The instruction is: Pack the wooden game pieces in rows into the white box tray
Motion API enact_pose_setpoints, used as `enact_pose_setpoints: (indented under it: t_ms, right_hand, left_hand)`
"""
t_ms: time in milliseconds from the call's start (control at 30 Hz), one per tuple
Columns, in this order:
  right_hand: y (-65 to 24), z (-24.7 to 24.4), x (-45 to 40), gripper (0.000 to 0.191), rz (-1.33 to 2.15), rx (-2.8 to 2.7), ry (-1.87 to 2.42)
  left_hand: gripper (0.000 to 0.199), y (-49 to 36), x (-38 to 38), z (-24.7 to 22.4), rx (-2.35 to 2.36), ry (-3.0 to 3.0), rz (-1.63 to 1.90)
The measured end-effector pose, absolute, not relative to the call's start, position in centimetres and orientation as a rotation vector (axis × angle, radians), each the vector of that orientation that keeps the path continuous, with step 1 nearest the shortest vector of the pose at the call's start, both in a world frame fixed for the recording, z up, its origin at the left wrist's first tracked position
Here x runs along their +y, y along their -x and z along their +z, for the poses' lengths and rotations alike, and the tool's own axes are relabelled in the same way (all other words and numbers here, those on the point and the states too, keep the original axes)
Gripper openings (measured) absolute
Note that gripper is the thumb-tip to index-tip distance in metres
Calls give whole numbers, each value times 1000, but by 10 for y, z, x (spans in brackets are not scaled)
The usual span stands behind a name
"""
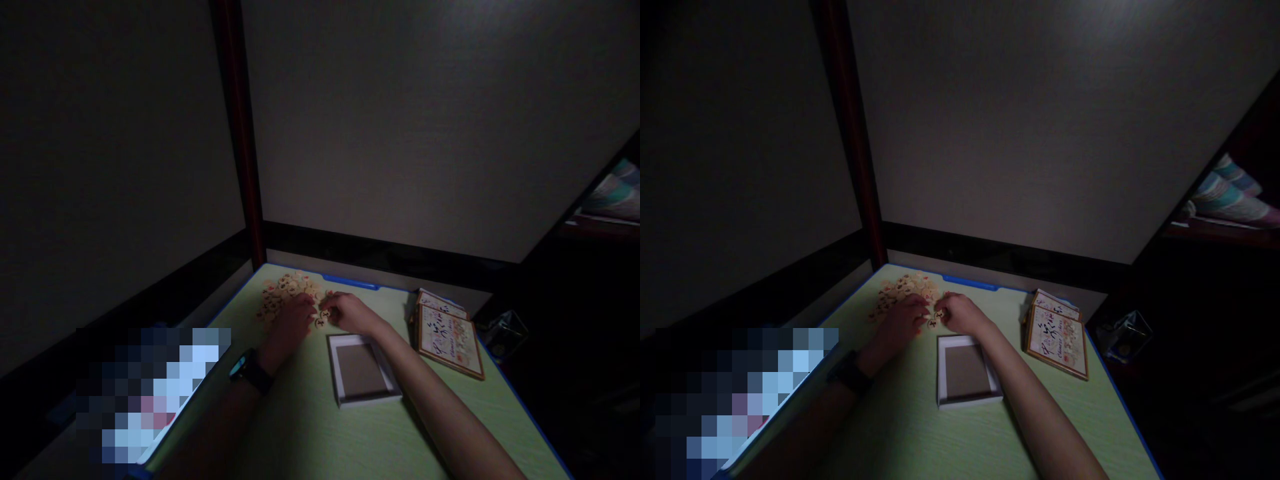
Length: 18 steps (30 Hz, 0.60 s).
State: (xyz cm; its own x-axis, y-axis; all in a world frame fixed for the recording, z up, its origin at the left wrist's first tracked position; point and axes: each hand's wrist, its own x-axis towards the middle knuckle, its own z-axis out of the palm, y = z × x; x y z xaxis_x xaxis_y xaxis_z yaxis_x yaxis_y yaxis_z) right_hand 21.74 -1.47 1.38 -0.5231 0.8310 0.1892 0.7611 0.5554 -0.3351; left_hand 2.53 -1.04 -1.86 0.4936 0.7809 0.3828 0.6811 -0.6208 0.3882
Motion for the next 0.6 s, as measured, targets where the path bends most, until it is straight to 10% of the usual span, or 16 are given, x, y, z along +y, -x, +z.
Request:
enact_pose_setpoints:
  t_ms: [600]
  right_hand:
    - [-221,22,-15,32,381,-2423,1307]
  left_hand:
    - [33,9,-17,25,1965,-2452,857]
